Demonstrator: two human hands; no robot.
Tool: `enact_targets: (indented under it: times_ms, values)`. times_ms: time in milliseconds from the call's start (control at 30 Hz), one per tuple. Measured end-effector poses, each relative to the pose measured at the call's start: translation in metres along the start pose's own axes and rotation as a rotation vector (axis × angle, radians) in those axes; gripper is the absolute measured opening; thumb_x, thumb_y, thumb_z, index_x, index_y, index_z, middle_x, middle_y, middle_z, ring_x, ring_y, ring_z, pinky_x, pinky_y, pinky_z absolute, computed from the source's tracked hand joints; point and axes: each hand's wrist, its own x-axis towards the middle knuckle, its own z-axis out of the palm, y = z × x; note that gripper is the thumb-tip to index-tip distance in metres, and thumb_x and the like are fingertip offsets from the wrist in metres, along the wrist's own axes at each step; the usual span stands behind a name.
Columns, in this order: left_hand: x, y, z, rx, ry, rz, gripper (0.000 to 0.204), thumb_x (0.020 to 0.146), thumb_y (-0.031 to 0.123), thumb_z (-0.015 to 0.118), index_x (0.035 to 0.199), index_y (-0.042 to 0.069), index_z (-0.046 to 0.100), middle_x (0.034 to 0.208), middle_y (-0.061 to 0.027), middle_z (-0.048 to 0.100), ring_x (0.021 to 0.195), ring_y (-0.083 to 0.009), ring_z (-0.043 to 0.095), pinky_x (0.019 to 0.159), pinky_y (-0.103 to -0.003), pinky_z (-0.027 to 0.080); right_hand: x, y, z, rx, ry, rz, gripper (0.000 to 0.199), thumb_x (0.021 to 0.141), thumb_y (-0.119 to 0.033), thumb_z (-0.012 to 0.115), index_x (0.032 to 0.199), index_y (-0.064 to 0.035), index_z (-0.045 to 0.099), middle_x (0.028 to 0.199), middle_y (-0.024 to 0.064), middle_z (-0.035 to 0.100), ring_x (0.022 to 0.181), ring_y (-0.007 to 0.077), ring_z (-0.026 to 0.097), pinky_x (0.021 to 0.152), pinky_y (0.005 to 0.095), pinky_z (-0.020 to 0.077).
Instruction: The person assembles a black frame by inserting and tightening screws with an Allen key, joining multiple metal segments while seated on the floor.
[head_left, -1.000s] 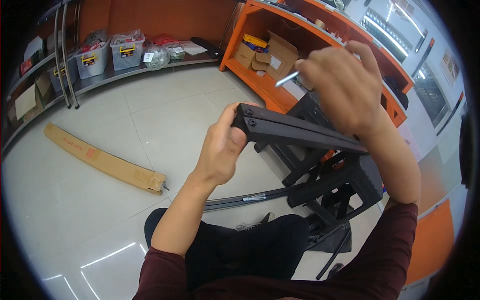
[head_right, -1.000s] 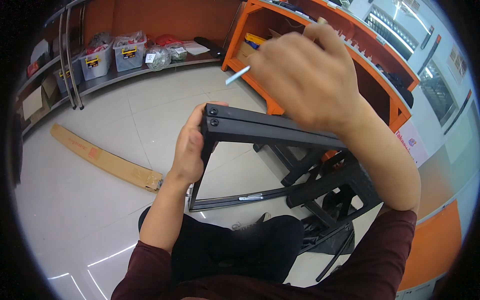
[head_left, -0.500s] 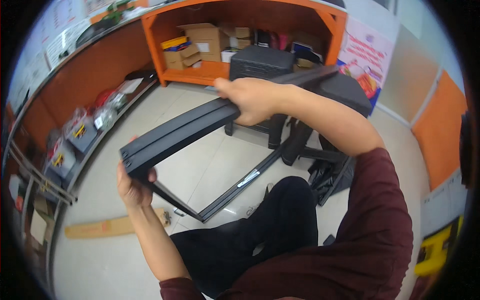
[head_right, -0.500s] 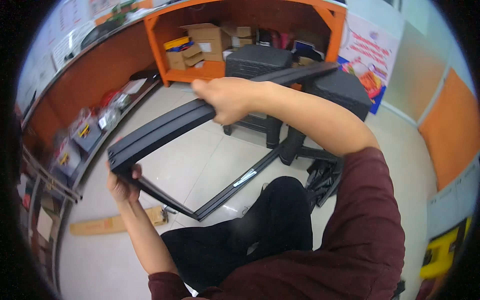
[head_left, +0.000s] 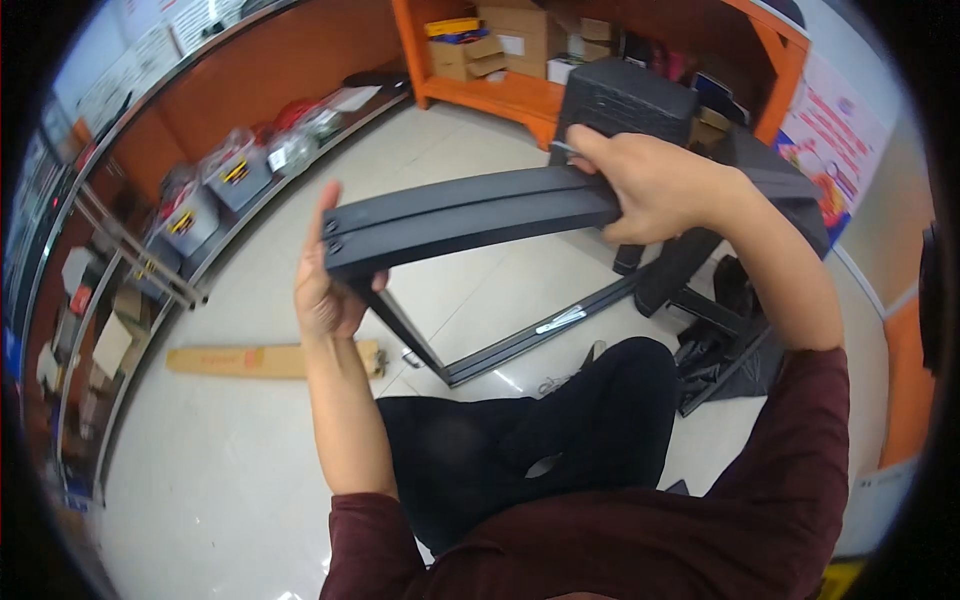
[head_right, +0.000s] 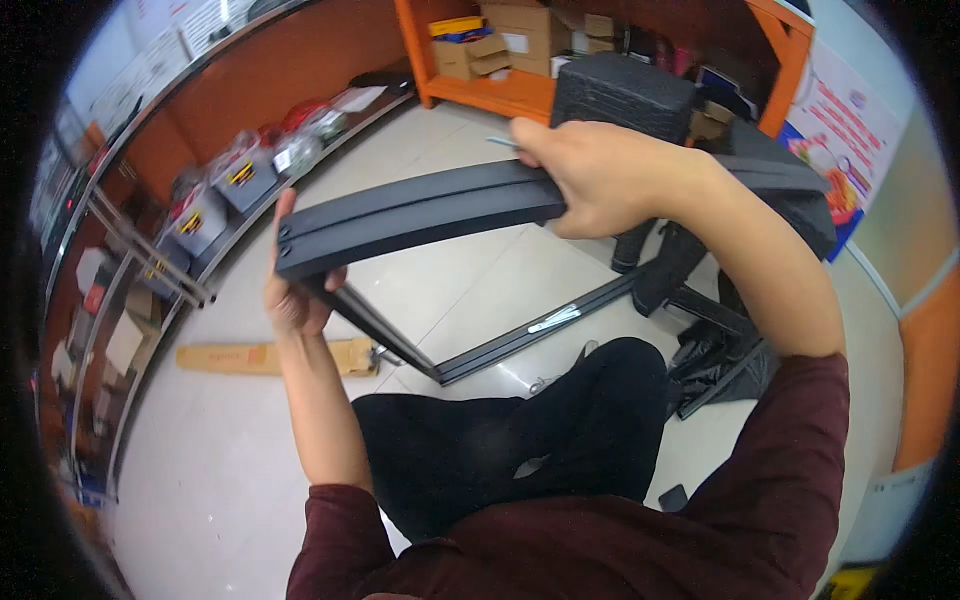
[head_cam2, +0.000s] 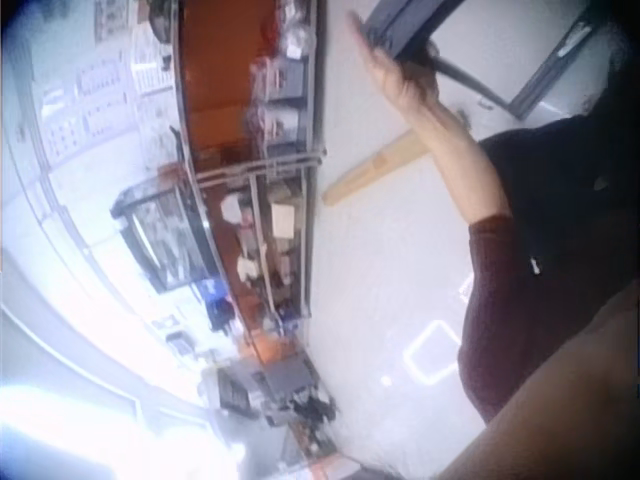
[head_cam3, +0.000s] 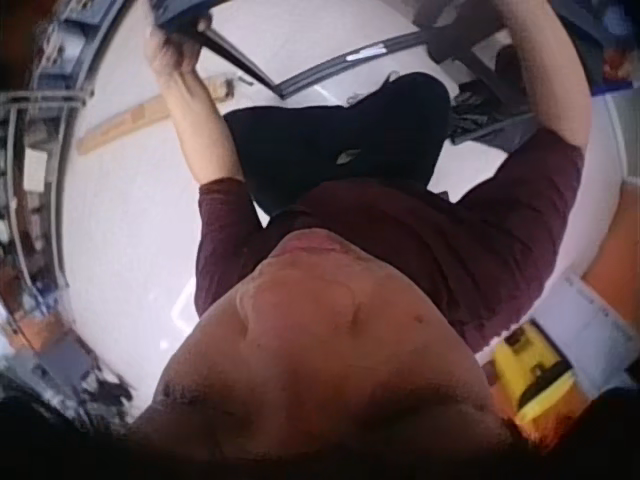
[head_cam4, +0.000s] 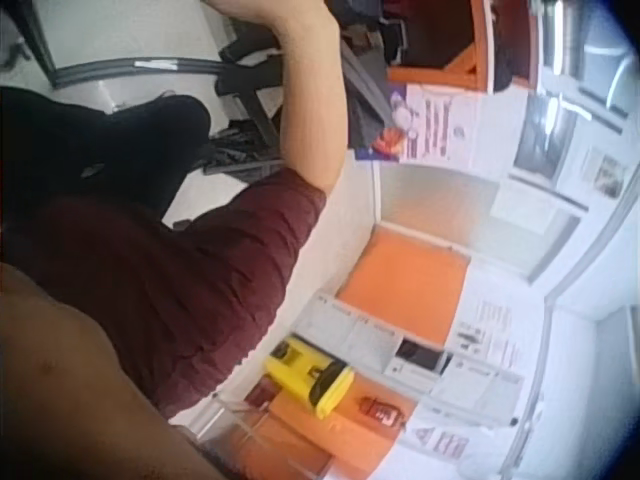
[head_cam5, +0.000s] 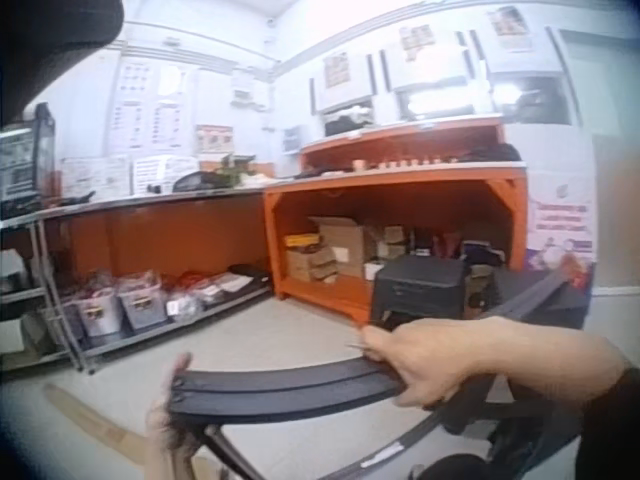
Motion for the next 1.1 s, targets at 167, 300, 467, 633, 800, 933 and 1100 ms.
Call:
enact_targets:
  times_ms: [167, 300, 467, 633, 800, 933, 1100]
  values:
    - [-0.006, 0.005, -0.010, -0.051, -0.063, -0.002, 0.060, 0.097, 0.030, 0.066, 0.148, 0.003, 0.047, 0.119, -0.0168, 0.065, 0.085, -0.0235, 0.068, 0.057, -0.033, 0.055, 0.010, -0.016, -0.006, 0.007, -0.072, 0.062, 0.056, 0.070, -0.009, 0.078, 0.115, -0.0016, 0.044, 0.094, 0.0240, 0.060, 0.095, 0.0426, 0.062, 0.083, 0.0462, 0.0486]
    - [-0.001, 0.003, -0.013, -0.118, -0.098, -0.026, 0.062, 0.097, 0.029, 0.068, 0.148, 0.001, 0.047, 0.120, -0.0146, 0.067, 0.090, -0.0231, 0.069, 0.059, -0.035, 0.057, 0.017, -0.011, -0.005, 0.001, -0.047, 0.050, 0.057, 0.070, -0.008, 0.077, 0.115, -0.0015, 0.043, 0.097, 0.0238, 0.060, 0.096, 0.0417, 0.061, 0.084, 0.0458, 0.0489]
    - [0.001, 0.001, -0.012, -0.126, -0.112, -0.027, 0.060, 0.097, 0.028, 0.067, 0.148, 0.002, 0.048, 0.120, -0.0134, 0.068, 0.091, -0.0225, 0.069, 0.059, -0.035, 0.058, 0.030, 0.002, 0.002, 0.042, -0.020, 0.085, 0.057, 0.067, -0.008, 0.077, 0.112, -0.0050, 0.041, 0.096, 0.0227, 0.056, 0.096, 0.0433, 0.058, 0.084, 0.0459, 0.0459]
    - [0.002, 0.000, -0.010, -0.127, -0.080, -0.007, 0.056, 0.099, 0.027, 0.065, 0.147, 0.001, 0.049, 0.116, -0.0128, 0.069, 0.087, -0.0206, 0.070, 0.059, -0.034, 0.058, 0.035, -0.007, 0.000, -0.013, -0.065, 0.131, 0.061, 0.067, -0.009, 0.077, 0.117, -0.0023, 0.043, 0.104, 0.0253, 0.059, 0.104, 0.0428, 0.059, 0.091, 0.0456, 0.0472]
    - [0.000, 0.002, -0.008, 0.051, 0.009, 0.002, 0.072, 0.096, 0.041, 0.066, 0.150, 0.001, 0.042, 0.114, -0.0116, 0.068, 0.073, -0.0196, 0.067, 0.057, -0.029, 0.054, 0.035, 0.001, -0.002, -0.054, -0.126, 0.118, 0.058, 0.083, -0.034, 0.070, 0.122, -0.0003, 0.043, 0.110, 0.0274, 0.060, 0.111, 0.0412, 0.060, 0.097, 0.0463, 0.0475]
    - [0.001, -0.005, -0.006, 0.115, 0.012, 0.060, 0.068, 0.099, 0.042, 0.061, 0.148, -0.001, 0.043, 0.110, -0.0119, 0.068, 0.071, -0.0184, 0.066, 0.058, -0.029, 0.054, 0.040, 0.028, 0.013, 0.238, 0.177, 0.037, 0.050, 0.098, -0.051, 0.052, 0.108, -0.0029, 0.041, 0.103, 0.0195, 0.054, 0.099, 0.0332, 0.054, 0.090, 0.0429, 0.0435]
    - [0.000, -0.010, 0.004, 0.232, 0.110, 0.224, 0.065, 0.102, 0.043, 0.056, 0.147, -0.001, 0.044, 0.119, -0.0132, 0.065, 0.075, -0.0184, 0.067, 0.060, -0.029, 0.056, 0.061, -0.003, -0.010, 0.099, 0.349, -0.099, 0.042, 0.109, -0.039, 0.042, 0.112, 0.0002, 0.057, 0.105, 0.0184, 0.064, 0.099, 0.0300, 0.063, 0.086, 0.0389, 0.0486]
